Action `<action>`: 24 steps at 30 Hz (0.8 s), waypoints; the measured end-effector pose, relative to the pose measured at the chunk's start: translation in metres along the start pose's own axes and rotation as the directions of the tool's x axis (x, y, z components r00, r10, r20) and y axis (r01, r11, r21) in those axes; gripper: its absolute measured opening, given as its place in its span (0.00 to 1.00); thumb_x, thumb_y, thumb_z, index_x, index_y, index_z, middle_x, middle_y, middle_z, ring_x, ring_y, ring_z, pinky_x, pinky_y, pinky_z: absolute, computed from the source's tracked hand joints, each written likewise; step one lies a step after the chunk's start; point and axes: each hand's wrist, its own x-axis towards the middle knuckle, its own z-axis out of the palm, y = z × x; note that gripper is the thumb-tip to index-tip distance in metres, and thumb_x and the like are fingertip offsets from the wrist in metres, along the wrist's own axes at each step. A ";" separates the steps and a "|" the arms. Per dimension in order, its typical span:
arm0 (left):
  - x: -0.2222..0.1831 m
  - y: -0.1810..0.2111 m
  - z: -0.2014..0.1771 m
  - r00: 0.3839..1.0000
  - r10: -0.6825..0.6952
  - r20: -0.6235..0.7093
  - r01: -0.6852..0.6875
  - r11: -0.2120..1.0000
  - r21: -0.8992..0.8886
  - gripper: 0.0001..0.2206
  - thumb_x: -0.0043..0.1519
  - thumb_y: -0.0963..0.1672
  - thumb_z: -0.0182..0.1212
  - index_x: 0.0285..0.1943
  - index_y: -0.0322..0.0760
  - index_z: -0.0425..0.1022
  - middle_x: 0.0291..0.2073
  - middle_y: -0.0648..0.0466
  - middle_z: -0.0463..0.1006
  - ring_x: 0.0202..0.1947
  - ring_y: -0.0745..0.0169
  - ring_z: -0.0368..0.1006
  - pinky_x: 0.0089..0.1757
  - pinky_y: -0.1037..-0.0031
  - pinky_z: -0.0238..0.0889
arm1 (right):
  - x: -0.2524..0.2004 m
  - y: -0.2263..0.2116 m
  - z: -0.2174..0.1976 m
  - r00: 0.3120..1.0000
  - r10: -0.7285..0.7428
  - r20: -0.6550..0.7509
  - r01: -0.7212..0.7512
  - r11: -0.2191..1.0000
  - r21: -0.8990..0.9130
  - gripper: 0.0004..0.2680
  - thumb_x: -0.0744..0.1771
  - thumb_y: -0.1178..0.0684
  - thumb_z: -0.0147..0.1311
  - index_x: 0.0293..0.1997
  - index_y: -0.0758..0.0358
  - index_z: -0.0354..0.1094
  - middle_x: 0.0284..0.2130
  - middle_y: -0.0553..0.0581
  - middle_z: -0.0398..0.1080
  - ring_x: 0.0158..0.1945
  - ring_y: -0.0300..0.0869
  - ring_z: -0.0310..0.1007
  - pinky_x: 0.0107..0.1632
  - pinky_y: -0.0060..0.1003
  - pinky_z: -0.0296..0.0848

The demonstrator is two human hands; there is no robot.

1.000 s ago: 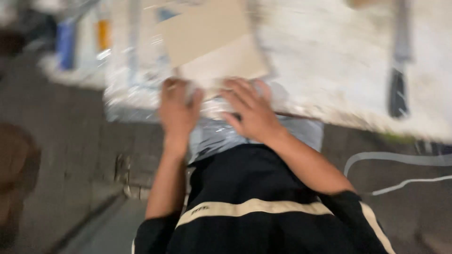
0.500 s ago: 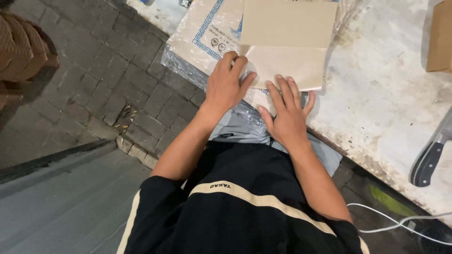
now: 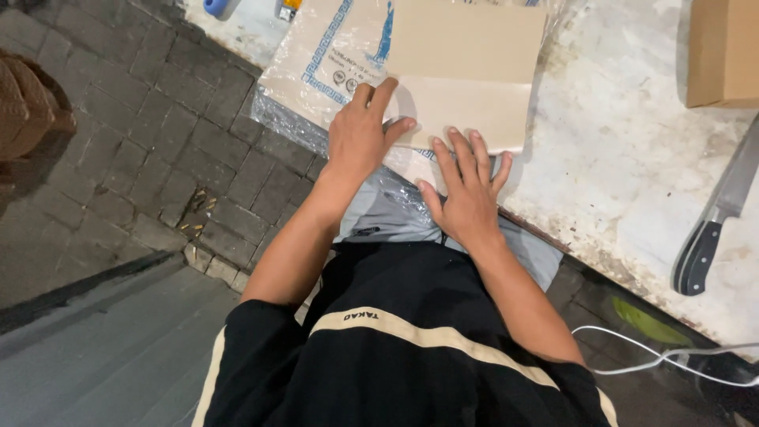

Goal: Preparing paper liners by cutting them with a knife and placing them into small cardboard food boxes.

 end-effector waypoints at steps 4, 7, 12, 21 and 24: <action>0.010 -0.010 0.006 0.995 0.035 0.089 -0.042 0.996 0.076 0.30 0.62 0.57 0.64 0.64 0.41 0.61 0.44 0.45 0.66 0.15 0.54 0.60 0.17 0.69 0.55 | 0.003 -0.008 -0.011 0.999 0.002 0.033 0.004 0.985 -0.174 0.20 0.70 0.38 0.47 0.68 0.54 0.62 0.66 0.56 0.60 0.71 0.51 0.49 0.67 0.60 0.29; 0.018 -0.003 -0.008 0.985 0.055 0.162 -0.064 0.997 0.051 0.23 0.63 0.54 0.64 0.60 0.45 0.62 0.42 0.47 0.60 0.16 0.51 0.59 0.14 0.65 0.59 | 0.003 -0.008 -0.012 1.000 -0.010 0.028 0.015 0.986 -0.166 0.20 0.70 0.38 0.48 0.68 0.54 0.62 0.66 0.56 0.61 0.70 0.51 0.51 0.67 0.61 0.29; 0.029 -0.028 -0.008 0.904 0.394 0.166 -0.423 0.879 0.219 0.32 0.58 0.55 0.75 0.68 0.49 0.66 0.72 0.49 0.47 0.67 0.40 0.51 0.51 0.50 0.60 | 0.003 -0.007 -0.008 0.999 -0.009 0.049 0.016 0.988 -0.153 0.20 0.70 0.39 0.48 0.69 0.55 0.61 0.66 0.56 0.60 0.71 0.48 0.54 0.67 0.63 0.28; 0.005 -0.015 -0.030 0.924 0.318 0.211 -0.370 0.883 0.290 0.30 0.62 0.62 0.55 0.62 0.43 0.68 0.57 0.50 0.69 0.56 0.50 0.64 0.54 0.50 0.51 | 0.017 0.005 -0.025 0.978 0.078 0.192 -0.081 0.997 0.010 0.18 0.68 0.35 0.46 0.61 0.49 0.64 0.69 0.51 0.56 0.75 0.51 0.43 0.61 0.75 0.17; -0.022 -0.005 -0.008 0.962 0.272 0.026 -0.270 0.932 0.243 0.29 0.56 0.59 0.63 0.59 0.40 0.74 0.49 0.44 0.72 0.52 0.44 0.66 0.50 0.47 0.53 | 0.019 0.014 -0.019 0.998 0.026 0.057 -0.028 0.999 0.034 0.17 0.70 0.37 0.48 0.60 0.55 0.64 0.68 0.55 0.58 0.74 0.50 0.43 0.63 0.70 0.15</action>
